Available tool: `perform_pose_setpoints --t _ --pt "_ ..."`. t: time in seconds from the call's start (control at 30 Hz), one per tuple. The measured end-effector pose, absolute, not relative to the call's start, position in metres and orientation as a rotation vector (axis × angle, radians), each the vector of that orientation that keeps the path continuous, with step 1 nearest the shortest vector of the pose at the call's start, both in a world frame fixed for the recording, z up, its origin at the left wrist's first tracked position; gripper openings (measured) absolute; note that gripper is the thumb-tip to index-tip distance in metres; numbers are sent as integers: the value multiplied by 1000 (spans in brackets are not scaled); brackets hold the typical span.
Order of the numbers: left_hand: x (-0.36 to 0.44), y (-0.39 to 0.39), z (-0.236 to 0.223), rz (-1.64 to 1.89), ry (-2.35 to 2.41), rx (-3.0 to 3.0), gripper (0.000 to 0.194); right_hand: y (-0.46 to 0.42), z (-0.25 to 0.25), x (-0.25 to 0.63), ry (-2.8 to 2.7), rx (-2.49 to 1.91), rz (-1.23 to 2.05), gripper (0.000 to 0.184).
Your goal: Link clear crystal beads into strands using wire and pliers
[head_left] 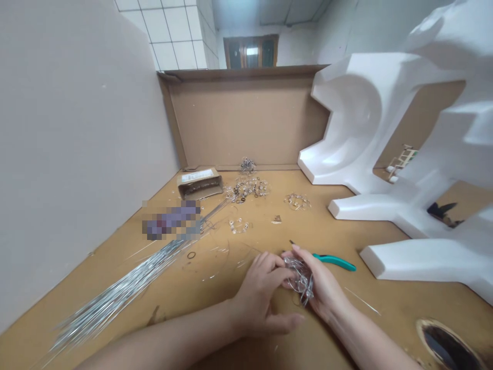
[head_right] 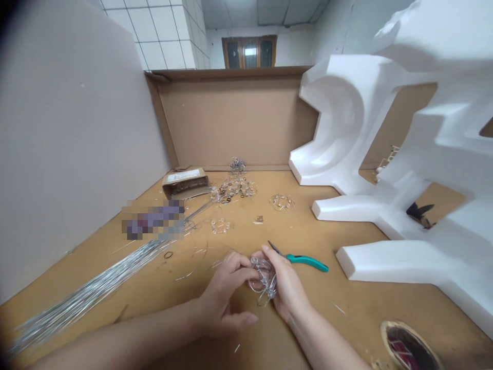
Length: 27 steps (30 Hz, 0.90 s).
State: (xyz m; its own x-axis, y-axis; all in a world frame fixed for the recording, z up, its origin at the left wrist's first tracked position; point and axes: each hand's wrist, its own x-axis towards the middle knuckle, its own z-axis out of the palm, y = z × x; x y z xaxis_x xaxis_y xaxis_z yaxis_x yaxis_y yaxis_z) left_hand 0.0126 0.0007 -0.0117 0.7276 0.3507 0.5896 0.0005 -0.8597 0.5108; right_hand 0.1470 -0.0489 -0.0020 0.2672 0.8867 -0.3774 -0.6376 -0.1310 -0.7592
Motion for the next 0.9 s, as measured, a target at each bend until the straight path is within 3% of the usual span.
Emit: perform_pose_setpoints --t 0.23,0.5,0.77,0.9 --pt "14 5 -17 858 362 2296 21 -47 -1 144 -334 -1054 1381 27" --pt "16 9 -15 758 446 2121 20 -49 -7 140 -417 -1094 1467 30" --pt "18 9 -10 730 496 1722 21 -47 4 149 -889 -1337 968 32" --pt "19 8 -9 629 393 1485 28 -46 3 152 -778 -1272 979 29"
